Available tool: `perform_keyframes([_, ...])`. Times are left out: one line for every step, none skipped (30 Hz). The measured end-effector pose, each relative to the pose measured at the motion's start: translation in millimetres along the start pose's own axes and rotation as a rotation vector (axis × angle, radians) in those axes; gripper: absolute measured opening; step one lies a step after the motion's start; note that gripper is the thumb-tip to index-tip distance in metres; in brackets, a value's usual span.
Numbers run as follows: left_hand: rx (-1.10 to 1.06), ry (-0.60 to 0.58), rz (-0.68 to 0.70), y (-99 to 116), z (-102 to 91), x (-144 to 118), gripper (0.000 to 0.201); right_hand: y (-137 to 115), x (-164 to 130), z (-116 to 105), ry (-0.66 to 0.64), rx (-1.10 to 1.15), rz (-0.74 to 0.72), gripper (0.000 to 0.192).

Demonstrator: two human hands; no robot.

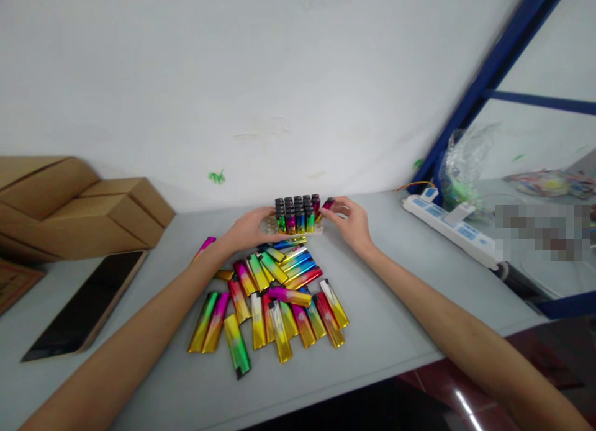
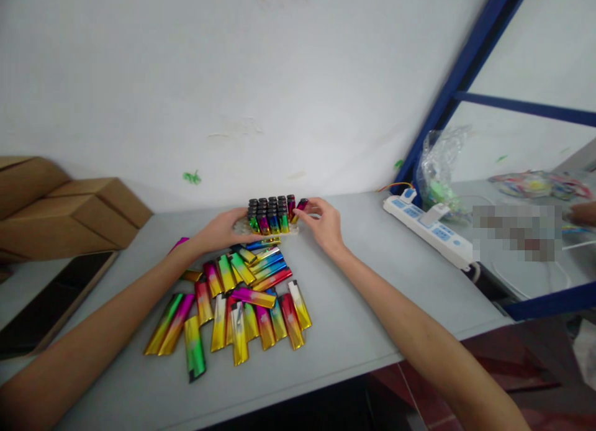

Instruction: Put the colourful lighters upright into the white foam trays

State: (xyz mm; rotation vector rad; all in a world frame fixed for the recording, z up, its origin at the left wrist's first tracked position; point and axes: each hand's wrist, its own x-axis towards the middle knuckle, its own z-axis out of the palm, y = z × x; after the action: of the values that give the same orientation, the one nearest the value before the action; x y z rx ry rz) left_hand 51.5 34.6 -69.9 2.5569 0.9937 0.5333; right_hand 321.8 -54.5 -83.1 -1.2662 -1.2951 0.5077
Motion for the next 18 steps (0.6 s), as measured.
perform_keyframes([0.003,-0.002,-0.007,0.2,0.0,0.0,0.077,1.0,0.1,2.0,0.012,-0.015,-0.020,0.037])
perform_keyframes([0.006,-0.002,-0.014,0.5,0.0,-0.1,0.078,1.9,0.3,3.9,0.020,-0.034,-0.043,0.036])
perform_keyframes([0.009,-0.003,-0.018,0.7,0.0,-0.1,0.078,2.8,0.5,5.7,0.025,-0.058,-0.067,0.035])
perform_keyframes([0.011,-0.003,-0.020,0.9,0.1,-0.1,0.079,3.6,0.8,7.3,0.030,-0.083,-0.094,0.033])
perform_keyframes([0.012,-0.002,-0.021,1.1,0.1,-0.1,0.079,4.3,1.0,8.7,0.033,-0.111,-0.120,0.031])
perform_keyframes([0.011,-0.001,-0.021,1.2,0.2,-0.1,0.080,4.8,1.2,9.8,0.032,-0.139,-0.140,0.028])
perform_keyframes([0.009,0.001,-0.020,1.2,0.2,-0.1,0.080,5.2,1.4,10.6,0.027,-0.163,-0.153,0.026])
perform_keyframes([0.006,0.002,-0.018,1.1,0.4,0.0,0.081,5.3,1.5,11.1,0.022,-0.181,-0.159,0.024])
perform_keyframes([0.004,0.004,-0.017,0.9,0.5,0.0,0.081,5.1,1.6,11.4,0.013,-0.192,-0.160,0.024])
perform_keyframes([0.002,0.005,-0.017,0.7,0.7,0.1,0.081,4.8,1.7,11.4,0.005,-0.197,-0.159,0.024])
perform_keyframes([0.001,0.005,-0.016,0.6,0.8,0.1,0.080,4.2,1.7,11.3,-0.002,-0.201,-0.158,0.026])
perform_keyframes([0.001,0.005,-0.014,0.5,0.9,0.1,0.080,3.5,1.8,11.2,-0.009,-0.205,-0.158,0.027])
perform_keyframes([0.002,0.005,-0.013,0.6,0.8,0.1,0.079,2.8,1.9,10.9,-0.016,-0.210,-0.160,0.026])
perform_keyframes([0.003,0.005,-0.013,0.8,0.7,0.1,0.079,2.1,2.1,10.5,-0.025,-0.215,-0.161,0.024])
perform_keyframes([0.005,0.005,-0.014,1.1,0.5,0.0,0.079,1.5,2.2,10.1,-0.036,-0.221,-0.162,0.022])
perform_keyframes([0.006,0.006,-0.014,1.6,0.2,0.0,0.080,1.2,2.4,9.5,-0.049,-0.226,-0.161,0.020])
perform_keyframes([0.006,0.007,-0.013,2.0,-0.1,-0.1,0.080,1.3,2.4,8.6,-0.066,-0.229,-0.159,0.018])
perform_keyframes([0.006,0.009,-0.009,2.5,-0.4,-0.1,0.079,1.7,2.3,7.3,-0.083,-0.233,-0.154,0.018])
